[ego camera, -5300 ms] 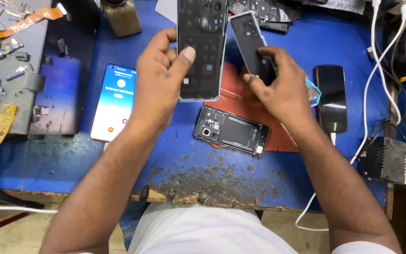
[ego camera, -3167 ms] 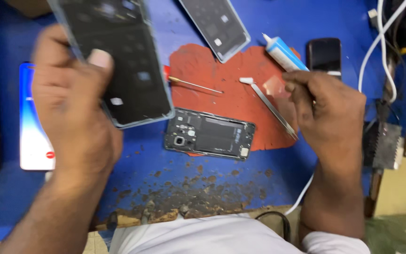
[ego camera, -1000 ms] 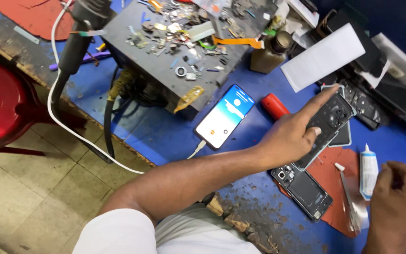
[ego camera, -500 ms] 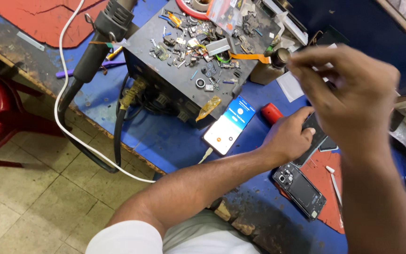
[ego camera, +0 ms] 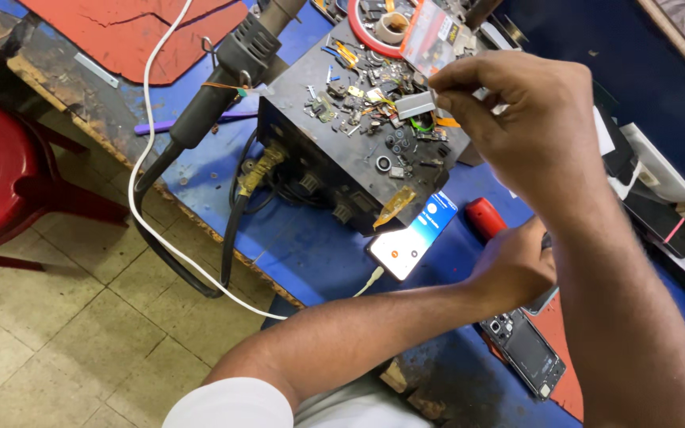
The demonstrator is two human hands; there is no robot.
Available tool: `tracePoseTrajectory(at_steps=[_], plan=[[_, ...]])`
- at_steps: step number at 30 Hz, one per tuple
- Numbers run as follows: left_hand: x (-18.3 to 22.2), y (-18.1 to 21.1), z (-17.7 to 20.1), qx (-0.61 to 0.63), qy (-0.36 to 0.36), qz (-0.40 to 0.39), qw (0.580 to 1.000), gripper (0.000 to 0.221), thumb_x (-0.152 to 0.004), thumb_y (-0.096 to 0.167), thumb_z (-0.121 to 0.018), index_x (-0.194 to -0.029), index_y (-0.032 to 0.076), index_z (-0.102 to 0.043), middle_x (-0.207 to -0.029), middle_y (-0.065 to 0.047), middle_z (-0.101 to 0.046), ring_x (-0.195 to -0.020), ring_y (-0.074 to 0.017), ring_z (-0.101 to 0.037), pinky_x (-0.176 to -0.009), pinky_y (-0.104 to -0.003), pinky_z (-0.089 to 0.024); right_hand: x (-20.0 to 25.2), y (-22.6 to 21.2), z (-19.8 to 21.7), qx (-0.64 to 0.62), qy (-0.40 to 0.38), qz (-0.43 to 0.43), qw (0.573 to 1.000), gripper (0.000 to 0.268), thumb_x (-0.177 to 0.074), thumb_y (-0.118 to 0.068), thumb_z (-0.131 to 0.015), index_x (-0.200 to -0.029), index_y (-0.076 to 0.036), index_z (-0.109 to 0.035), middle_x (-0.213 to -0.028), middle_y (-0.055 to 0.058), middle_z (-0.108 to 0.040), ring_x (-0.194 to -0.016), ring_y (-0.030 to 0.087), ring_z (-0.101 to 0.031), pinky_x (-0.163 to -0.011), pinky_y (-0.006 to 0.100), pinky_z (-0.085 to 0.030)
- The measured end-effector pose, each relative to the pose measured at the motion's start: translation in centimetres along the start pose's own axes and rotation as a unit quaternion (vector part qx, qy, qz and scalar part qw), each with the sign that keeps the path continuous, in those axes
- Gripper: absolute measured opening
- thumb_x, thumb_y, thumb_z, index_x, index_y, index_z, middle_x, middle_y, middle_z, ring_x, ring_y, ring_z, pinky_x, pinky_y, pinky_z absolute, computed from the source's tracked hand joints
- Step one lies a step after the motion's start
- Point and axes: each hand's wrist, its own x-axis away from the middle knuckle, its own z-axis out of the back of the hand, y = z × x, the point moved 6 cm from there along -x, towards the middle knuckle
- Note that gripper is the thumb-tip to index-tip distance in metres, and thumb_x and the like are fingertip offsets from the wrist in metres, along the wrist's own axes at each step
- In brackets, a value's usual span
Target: The person handles a mobile phone's internal components, removing and positioning a back panel and small internal parts on a blue workbench using a small metal tool and their hands.
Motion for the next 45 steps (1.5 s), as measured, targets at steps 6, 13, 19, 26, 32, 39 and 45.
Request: tracePoseTrajectory(at_steps=[6, 13, 19, 26, 32, 39, 45], plan=[[0.1, -0.2, -0.3, -0.01, -0.025, 0.009, 1.0, 0.046, -0.089, 0.027, -0.061, -0.129, 0.005, -0.057, -0.101, -0.025, -0.072, -0.099, -0.0433, -0.068, -0.083, -0.052, -0.052, -0.7, 0.8, -2.3, 0.063, -0.048, 0.057, 0.995, 0.033, -0.088, -0.008, -0.087, -0.118, -0.007, -0.075, -0.107, 0.013, -0.073, -0.093, 0.028, -0.07, -0.078, 0.037, -0.055], [0.6, -1.0, -0.9, -0.024, -0.037, 0.016, 0.999, 0.044, -0.088, 0.025, -0.06, -0.128, 0.005, -0.057, -0.101, -0.024, -0.072, -0.098, -0.0429, -0.069, -0.083, -0.052, -0.053, -0.7, 1.4, -3.1, 0.047, -0.081, 0.018, 0.995, 0.036, -0.084, -0.007, -0.086, -0.117, -0.008, -0.073, -0.1, 0.01, -0.069, -0.092, 0.024, -0.069, -0.078, 0.036, -0.054], [0.1, -0.4, -0.9, -0.016, -0.028, -0.014, 0.999, 0.042, -0.088, 0.023, -0.06, -0.126, 0.005, -0.058, -0.1, -0.023, -0.073, -0.097, -0.0426, -0.069, -0.083, -0.052, -0.053, -0.5, 1.2, -2.0, 0.035, -0.06, 0.046, 0.997, 0.019, -0.093, -0.005, -0.083, -0.111, -0.006, -0.076, -0.096, 0.01, -0.069, -0.083, 0.022, -0.069, -0.072, 0.034, -0.054], [0.2, 0.4, -0.2, -0.028, -0.021, -0.051, 0.998, 0.041, -0.087, 0.021, -0.059, -0.125, 0.006, -0.058, -0.099, -0.023, -0.074, -0.096, -0.0422, -0.07, -0.083, -0.053, -0.054, -1.3, -1.0, -1.5, 0.087, -0.062, 0.005, 0.994, 0.022, -0.086, -0.004, -0.083, -0.108, -0.003, -0.078, -0.087, 0.012, -0.07, -0.071, 0.021, -0.068, -0.063, 0.032, -0.053], [-0.5, -0.8, -1.7, -0.043, -0.036, -0.057, 0.997, 0.039, -0.087, 0.019, -0.059, -0.124, 0.006, -0.058, -0.099, -0.022, -0.074, -0.095, -0.0419, -0.071, -0.083, -0.053, -0.054, -1.5, -4.0, -1.0, 0.029, 0.016, 0.063, 0.997, 0.017, -0.091, 0.004, -0.08, -0.107, 0.001, -0.074, -0.098, 0.013, -0.071, -0.084, 0.019, -0.071, -0.072, 0.029, -0.055], [-0.8, -2.6, -3.6, -0.058, -0.022, -0.059, 0.996, 0.037, -0.086, 0.017, -0.058, -0.122, 0.006, -0.058, -0.098, -0.022, -0.075, -0.093, -0.0415, -0.072, -0.083, -0.054, -0.054, -4.4, -12.5, -5.5, -0.079, -0.018, 0.186, 0.979, 0.018, -0.096, 0.007, -0.075, -0.112, -0.001, -0.073, -0.105, 0.011, -0.073, -0.094, 0.018, -0.074, -0.085, 0.029, -0.059], [-0.8, -2.5, -2.0, -0.059, 0.011, -0.054, 0.997, 0.036, -0.086, 0.015, -0.058, -0.121, 0.006, -0.059, -0.097, -0.021, -0.076, -0.093, -0.0411, -0.072, -0.083, -0.054, -0.055, -11.0, -16.0, -19.2, -0.159, -0.07, 0.151, 0.973, 0.015, -0.096, -0.002, -0.073, -0.111, -0.002, -0.074, -0.099, 0.013, -0.077, -0.083, 0.023, -0.077, -0.074, 0.034, -0.06]])
